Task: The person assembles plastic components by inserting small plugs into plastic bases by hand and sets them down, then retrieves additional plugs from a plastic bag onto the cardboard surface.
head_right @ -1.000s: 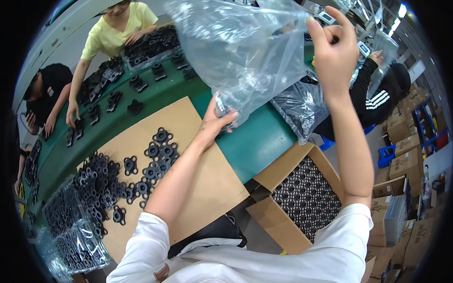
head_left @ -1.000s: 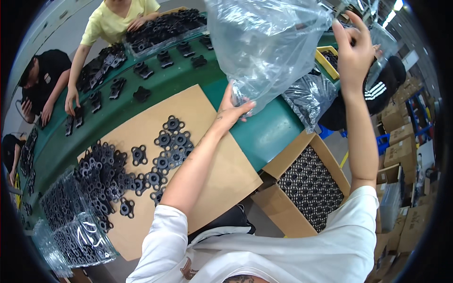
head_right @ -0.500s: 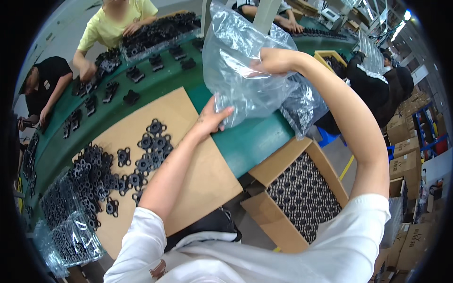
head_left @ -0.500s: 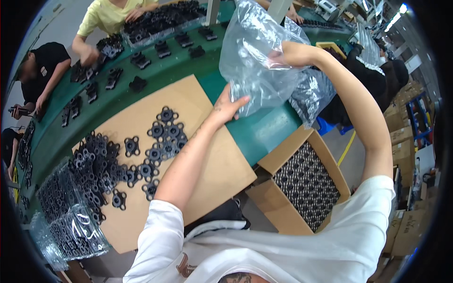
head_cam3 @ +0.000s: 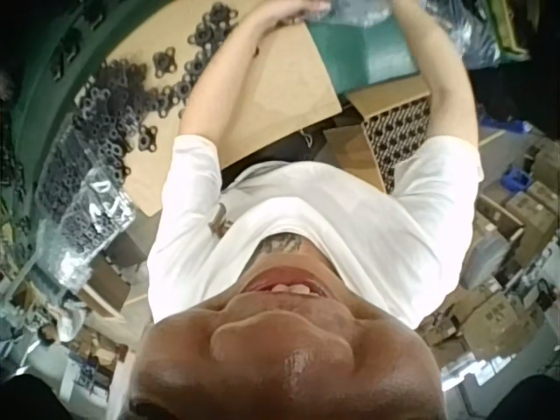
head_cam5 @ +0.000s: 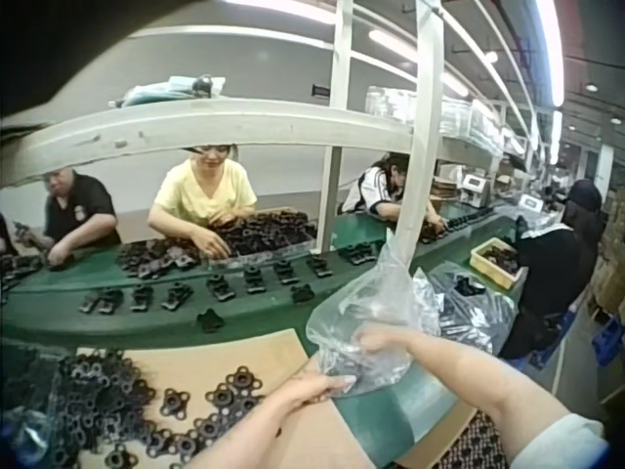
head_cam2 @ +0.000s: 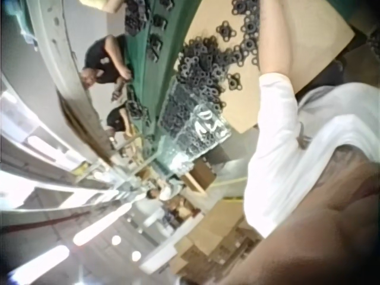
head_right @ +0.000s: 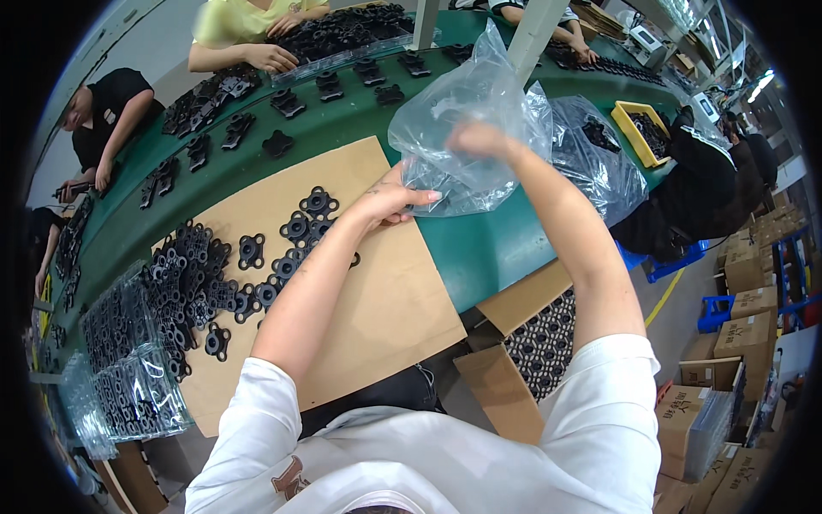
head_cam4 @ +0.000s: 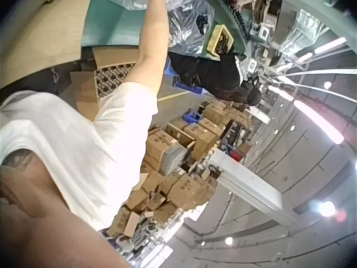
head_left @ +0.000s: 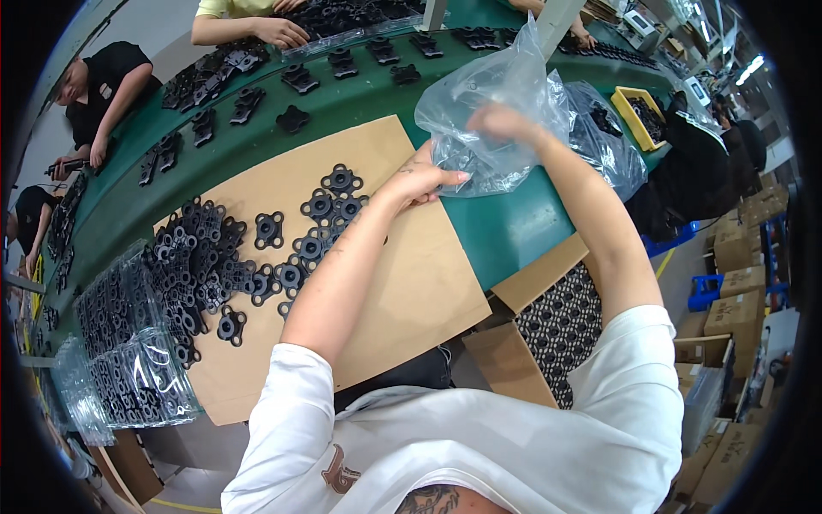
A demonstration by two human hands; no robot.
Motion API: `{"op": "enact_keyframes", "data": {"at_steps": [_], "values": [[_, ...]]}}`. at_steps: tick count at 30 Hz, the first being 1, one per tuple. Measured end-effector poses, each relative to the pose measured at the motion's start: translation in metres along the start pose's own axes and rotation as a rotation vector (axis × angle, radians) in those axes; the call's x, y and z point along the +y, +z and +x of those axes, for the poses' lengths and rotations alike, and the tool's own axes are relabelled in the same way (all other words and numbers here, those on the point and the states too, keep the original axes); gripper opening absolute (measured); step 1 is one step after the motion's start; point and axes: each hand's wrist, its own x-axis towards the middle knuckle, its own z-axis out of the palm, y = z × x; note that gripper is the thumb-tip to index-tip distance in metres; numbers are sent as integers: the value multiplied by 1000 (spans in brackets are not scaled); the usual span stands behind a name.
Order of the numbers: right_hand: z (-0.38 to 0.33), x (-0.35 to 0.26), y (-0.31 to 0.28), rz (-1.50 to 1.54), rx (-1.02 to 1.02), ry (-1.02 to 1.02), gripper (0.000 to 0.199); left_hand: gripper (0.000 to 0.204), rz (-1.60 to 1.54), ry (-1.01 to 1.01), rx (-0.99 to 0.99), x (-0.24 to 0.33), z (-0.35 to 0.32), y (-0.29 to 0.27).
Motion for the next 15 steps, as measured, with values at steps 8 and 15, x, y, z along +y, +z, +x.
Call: {"op": "enact_keyframes", "data": {"at_steps": [8, 15], "values": [[-10, 8, 39, -184, 160, 368, 41, 53, -46, 150, 133, 4, -16, -23], [-12, 50, 51, -6, 323, 228, 46, 32, 295, 355, 392, 30, -14, -27]]}}
